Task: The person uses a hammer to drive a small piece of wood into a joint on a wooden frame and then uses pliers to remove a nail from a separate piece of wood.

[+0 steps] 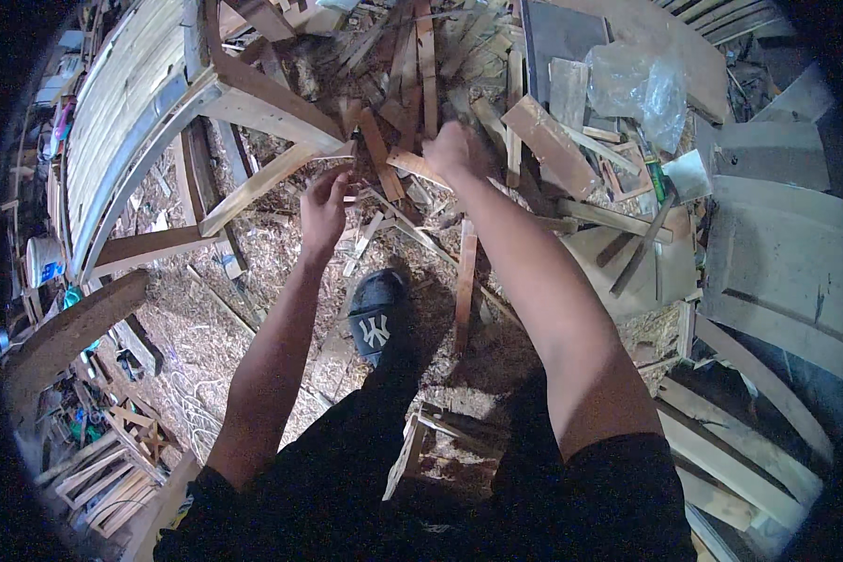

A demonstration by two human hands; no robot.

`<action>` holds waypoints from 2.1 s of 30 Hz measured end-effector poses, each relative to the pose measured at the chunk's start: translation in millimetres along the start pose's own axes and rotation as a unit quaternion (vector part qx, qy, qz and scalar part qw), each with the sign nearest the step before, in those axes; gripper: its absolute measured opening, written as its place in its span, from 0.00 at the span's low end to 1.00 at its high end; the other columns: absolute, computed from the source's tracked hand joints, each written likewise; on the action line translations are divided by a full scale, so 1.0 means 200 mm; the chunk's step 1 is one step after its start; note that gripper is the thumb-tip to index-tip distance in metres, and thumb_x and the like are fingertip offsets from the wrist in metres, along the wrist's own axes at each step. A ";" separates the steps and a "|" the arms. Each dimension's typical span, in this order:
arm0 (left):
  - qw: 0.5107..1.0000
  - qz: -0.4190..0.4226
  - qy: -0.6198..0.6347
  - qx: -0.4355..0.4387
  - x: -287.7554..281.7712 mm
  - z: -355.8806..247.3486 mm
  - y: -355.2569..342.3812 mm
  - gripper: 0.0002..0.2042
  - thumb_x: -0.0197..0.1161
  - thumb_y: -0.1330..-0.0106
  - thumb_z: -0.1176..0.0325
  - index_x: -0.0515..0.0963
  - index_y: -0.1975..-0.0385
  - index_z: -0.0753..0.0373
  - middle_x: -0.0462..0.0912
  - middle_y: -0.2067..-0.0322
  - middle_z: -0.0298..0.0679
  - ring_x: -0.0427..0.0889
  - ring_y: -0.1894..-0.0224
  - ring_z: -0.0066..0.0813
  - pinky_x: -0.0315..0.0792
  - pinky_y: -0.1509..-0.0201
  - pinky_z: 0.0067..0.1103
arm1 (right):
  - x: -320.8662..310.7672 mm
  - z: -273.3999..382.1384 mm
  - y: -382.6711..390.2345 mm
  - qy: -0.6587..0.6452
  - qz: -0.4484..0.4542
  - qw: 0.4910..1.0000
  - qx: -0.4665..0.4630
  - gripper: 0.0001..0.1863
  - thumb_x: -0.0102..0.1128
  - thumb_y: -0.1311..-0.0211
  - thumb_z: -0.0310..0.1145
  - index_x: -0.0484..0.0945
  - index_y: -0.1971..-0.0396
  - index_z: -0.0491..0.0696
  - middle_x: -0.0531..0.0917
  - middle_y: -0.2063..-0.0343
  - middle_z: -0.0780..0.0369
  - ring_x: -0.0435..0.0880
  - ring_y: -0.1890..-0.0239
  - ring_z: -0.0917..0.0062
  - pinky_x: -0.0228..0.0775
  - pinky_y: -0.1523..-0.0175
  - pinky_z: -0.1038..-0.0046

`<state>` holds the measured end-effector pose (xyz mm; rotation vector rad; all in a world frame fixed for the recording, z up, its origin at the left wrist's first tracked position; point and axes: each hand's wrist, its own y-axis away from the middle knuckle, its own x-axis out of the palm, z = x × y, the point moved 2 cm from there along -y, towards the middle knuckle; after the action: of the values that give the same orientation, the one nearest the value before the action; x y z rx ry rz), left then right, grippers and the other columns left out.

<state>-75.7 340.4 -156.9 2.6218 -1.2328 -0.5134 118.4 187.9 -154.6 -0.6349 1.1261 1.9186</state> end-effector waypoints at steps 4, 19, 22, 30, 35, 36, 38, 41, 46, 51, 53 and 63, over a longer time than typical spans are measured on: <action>1.000 0.016 0.003 0.024 0.07 -0.06 0.00 0.15 0.57 0.23 0.65 0.81 0.46 0.69 0.89 0.59 0.43 0.86 0.61 0.27 0.80 0.58 0.24 | 0.01 -0.11 -0.20 0.013 0.014 1.000 -0.009 0.21 0.70 0.46 0.39 0.84 0.63 0.34 0.86 0.57 0.43 0.87 0.52 0.50 0.80 0.46 0.56; 0.996 0.058 0.067 0.011 0.24 -0.11 0.11 0.15 0.56 0.21 0.63 0.80 0.46 0.67 0.87 0.58 0.42 0.85 0.63 0.24 0.80 0.62 0.22 | -0.70 -0.48 0.37 -0.241 0.094 0.961 -0.102 0.20 0.65 0.30 0.33 0.80 0.42 0.41 0.86 0.60 0.61 0.84 0.62 0.81 0.79 0.59 0.78; 0.987 0.104 0.120 -0.024 0.32 -0.18 0.19 0.16 0.54 0.20 0.61 0.79 0.46 0.67 0.86 0.57 0.42 0.85 0.64 0.25 0.80 0.63 0.22 | -0.77 -0.81 0.57 -0.191 0.037 0.970 -0.148 0.18 0.68 0.32 0.33 0.83 0.44 0.44 0.87 0.65 0.65 0.82 0.66 0.85 0.76 0.64 0.79; 0.962 0.247 0.092 -0.071 0.46 -0.22 0.42 0.29 0.59 0.23 0.55 0.64 0.29 0.63 0.80 0.44 0.49 0.86 0.57 0.32 0.83 0.53 0.26 | -0.58 -1.34 1.16 -0.267 0.099 0.958 -0.026 0.20 0.69 0.34 0.32 0.83 0.45 0.41 0.90 0.60 0.59 0.85 0.59 0.80 0.76 0.50 0.73; 0.953 0.287 0.069 -0.066 0.55 -0.24 0.49 0.38 0.69 0.30 0.59 0.59 0.26 0.66 0.72 0.34 0.56 0.85 0.50 0.34 0.82 0.47 0.28 | -0.57 -1.39 1.27 -0.236 0.095 0.962 -0.100 0.20 0.68 0.35 0.31 0.82 0.45 0.40 0.89 0.57 0.53 0.85 0.55 0.77 0.75 0.44 0.71; 0.954 0.284 0.068 -0.067 0.57 -0.26 0.51 0.38 0.69 0.30 0.59 0.59 0.26 0.66 0.72 0.34 0.56 0.85 0.50 0.34 0.82 0.47 0.28 | -0.57 -1.39 1.29 -0.245 0.102 0.960 -0.093 0.20 0.68 0.35 0.31 0.82 0.45 0.40 0.89 0.56 0.54 0.85 0.55 0.77 0.75 0.44 0.72; 0.946 0.322 0.009 -0.020 0.60 -0.31 0.55 0.36 0.69 0.30 0.61 0.59 0.26 0.64 0.72 0.35 0.53 0.83 0.44 0.38 0.81 0.42 0.31 | -0.60 -1.38 1.30 -0.248 0.101 0.958 -0.097 0.20 0.67 0.34 0.31 0.82 0.45 0.40 0.89 0.56 0.54 0.85 0.54 0.77 0.75 0.44 0.72; 0.945 0.324 0.031 0.016 0.62 -0.32 0.60 0.33 0.70 0.31 0.65 0.64 0.29 0.66 0.79 0.42 0.50 0.83 0.46 0.36 0.81 0.42 0.30 | -0.60 -1.40 1.30 -0.265 0.094 0.952 -0.118 0.20 0.67 0.34 0.32 0.82 0.45 0.39 0.89 0.55 0.55 0.84 0.54 0.78 0.74 0.43 0.72; 0.951 0.282 0.127 0.010 0.68 -0.33 0.64 0.24 0.69 0.31 0.72 0.70 0.38 0.68 0.83 0.53 0.44 0.85 0.50 0.33 0.81 0.42 0.29 | -0.61 -1.42 1.31 -0.294 0.076 0.949 -0.080 0.19 0.67 0.33 0.31 0.82 0.45 0.40 0.89 0.53 0.56 0.84 0.52 0.78 0.74 0.41 0.73; 0.936 0.263 0.232 -0.030 0.72 -0.31 0.66 0.16 0.66 0.30 0.74 0.72 0.46 0.65 0.85 0.55 0.41 0.86 0.51 0.33 0.82 0.42 0.32 | -0.62 -1.46 1.31 -0.320 0.017 0.946 -0.049 0.16 0.69 0.34 0.30 0.84 0.49 0.40 0.88 0.53 0.60 0.85 0.53 0.77 0.75 0.43 0.73; 0.933 0.256 0.247 -0.058 0.75 -0.31 0.66 0.15 0.66 0.30 0.74 0.71 0.47 0.63 0.85 0.56 0.42 0.86 0.51 0.34 0.82 0.43 0.33 | -0.63 -1.50 1.29 -0.354 -0.015 0.935 -0.008 0.14 0.69 0.34 0.30 0.84 0.51 0.40 0.88 0.56 0.61 0.84 0.55 0.78 0.76 0.45 0.74; 0.950 0.187 0.232 -0.092 0.74 -0.21 0.57 0.11 0.62 0.25 0.69 0.74 0.49 0.66 0.81 0.59 0.40 0.83 0.56 0.30 0.83 0.48 0.29 | -0.59 -1.44 1.27 -0.439 -0.096 0.894 -0.008 0.10 0.72 0.37 0.25 0.83 0.58 0.42 0.85 0.60 0.64 0.82 0.59 0.84 0.76 0.53 0.79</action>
<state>-52.8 154.8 -115.5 2.1057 -1.3852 0.0568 -21.4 -181.8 -83.6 0.1433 0.4396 1.7285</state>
